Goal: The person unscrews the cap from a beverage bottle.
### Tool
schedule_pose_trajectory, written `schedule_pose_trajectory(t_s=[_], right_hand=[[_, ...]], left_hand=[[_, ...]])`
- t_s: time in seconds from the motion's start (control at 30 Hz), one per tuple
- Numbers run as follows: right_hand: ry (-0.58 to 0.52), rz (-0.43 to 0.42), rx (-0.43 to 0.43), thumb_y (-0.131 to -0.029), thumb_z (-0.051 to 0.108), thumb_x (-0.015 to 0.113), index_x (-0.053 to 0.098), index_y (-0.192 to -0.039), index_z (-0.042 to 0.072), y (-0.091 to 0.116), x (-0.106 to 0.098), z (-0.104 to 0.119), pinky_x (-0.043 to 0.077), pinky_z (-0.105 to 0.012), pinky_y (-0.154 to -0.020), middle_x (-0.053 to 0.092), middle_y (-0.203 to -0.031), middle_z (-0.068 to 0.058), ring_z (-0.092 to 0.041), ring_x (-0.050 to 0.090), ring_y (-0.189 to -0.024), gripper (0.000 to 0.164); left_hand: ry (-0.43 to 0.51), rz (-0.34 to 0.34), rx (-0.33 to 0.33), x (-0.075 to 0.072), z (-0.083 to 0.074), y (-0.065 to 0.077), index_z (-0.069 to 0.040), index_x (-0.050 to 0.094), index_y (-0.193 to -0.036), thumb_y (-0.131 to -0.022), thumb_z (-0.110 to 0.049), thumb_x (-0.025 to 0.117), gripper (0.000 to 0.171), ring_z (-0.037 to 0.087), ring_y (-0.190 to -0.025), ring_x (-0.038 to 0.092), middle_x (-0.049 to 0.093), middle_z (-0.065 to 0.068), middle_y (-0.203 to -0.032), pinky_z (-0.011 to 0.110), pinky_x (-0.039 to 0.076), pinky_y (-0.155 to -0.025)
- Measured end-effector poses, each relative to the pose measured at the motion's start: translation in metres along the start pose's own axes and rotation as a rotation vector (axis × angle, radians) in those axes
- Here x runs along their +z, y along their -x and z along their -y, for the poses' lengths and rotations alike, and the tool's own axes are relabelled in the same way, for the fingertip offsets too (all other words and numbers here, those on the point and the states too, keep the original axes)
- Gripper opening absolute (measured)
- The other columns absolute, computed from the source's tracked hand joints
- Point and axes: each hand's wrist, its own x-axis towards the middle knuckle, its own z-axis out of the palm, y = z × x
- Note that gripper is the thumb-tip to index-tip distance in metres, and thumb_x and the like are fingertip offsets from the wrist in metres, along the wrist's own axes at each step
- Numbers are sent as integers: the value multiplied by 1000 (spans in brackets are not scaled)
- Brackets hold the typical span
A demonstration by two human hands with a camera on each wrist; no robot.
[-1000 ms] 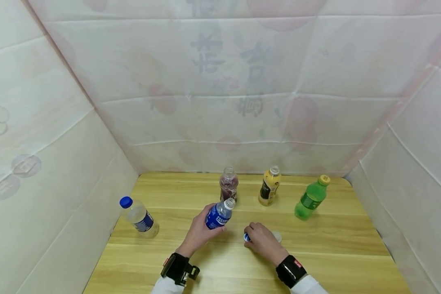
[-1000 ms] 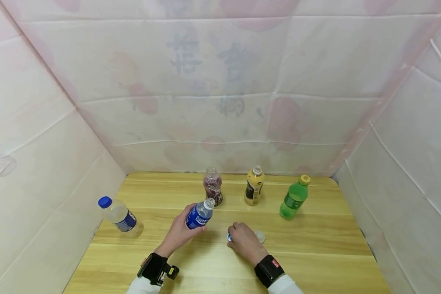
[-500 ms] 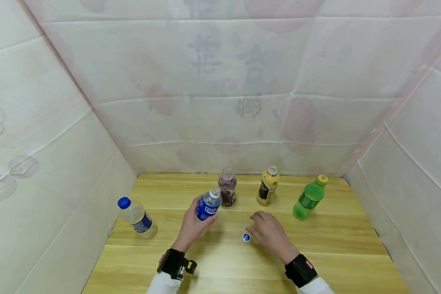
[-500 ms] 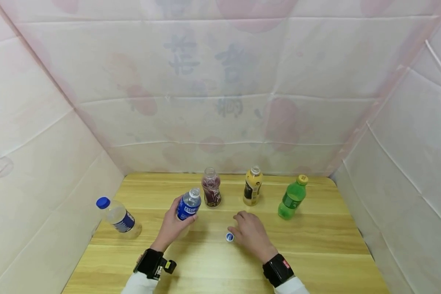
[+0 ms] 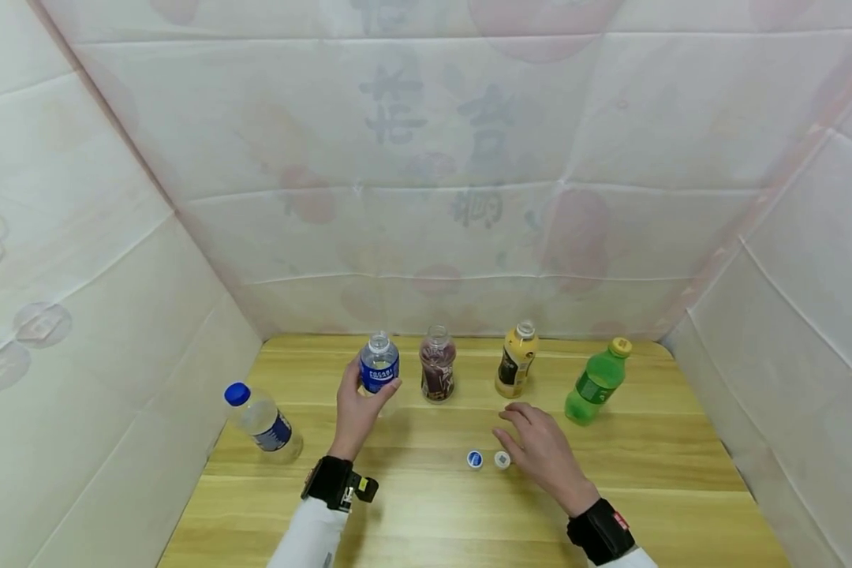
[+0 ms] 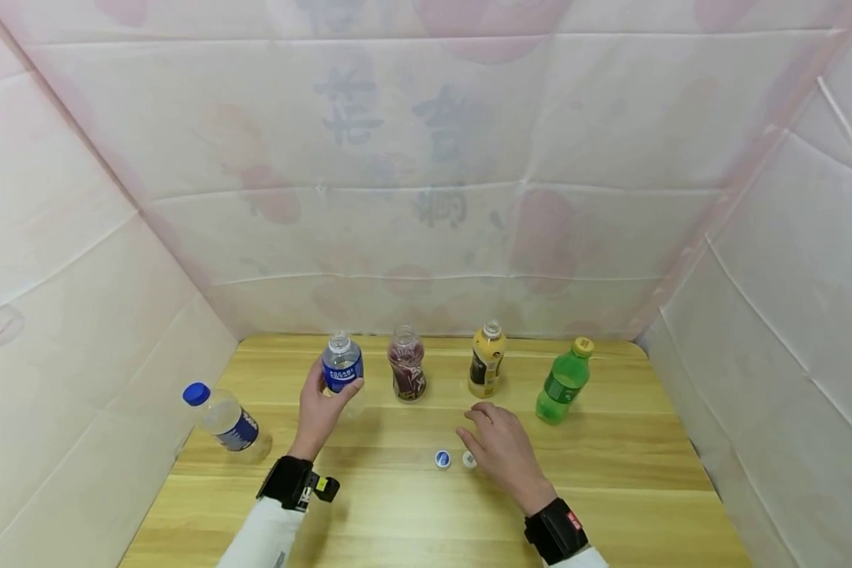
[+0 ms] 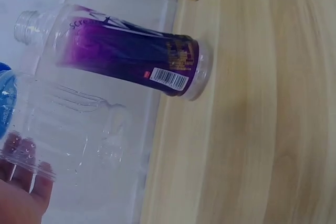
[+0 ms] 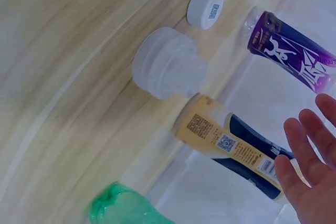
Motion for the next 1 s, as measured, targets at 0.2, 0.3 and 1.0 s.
schedule_pose_trajectory(t_s=[0.2, 0.3, 1.0], right_hand=[[5, -5, 14, -93, 25, 79, 74, -112, 6, 3, -2, 0, 56, -50, -91, 69, -116, -10, -28, 68, -105, 27], [12, -2, 26, -94, 25, 79, 74, -112, 6, 4, -2, 0, 56, -51, -92, 70, -116, -10, -28, 68, -105, 27], [22, 4, -12, -94, 21, 78, 74, -110, 8, 6, 1, 0, 56, -51, -92, 69, -116, -10, -28, 68, -105, 22]], left_hand=[[7, 1, -17, 1, 3, -10, -6, 44, -153, -87, -23, 86, 80, 39, -124, 58, 58, 20, -139, 55, 48, -103], [20, 10, -31, 2, 6, -15, -8, 43, -154, -88, -26, 85, 80, 38, -124, 58, 58, 19, -140, 53, 49, -102], [-24, 7, -121, 18, 40, -36, -1, 41, -151, -87, -21, 85, 80, 41, -130, 56, 56, 25, -141, 53, 48, -108]])
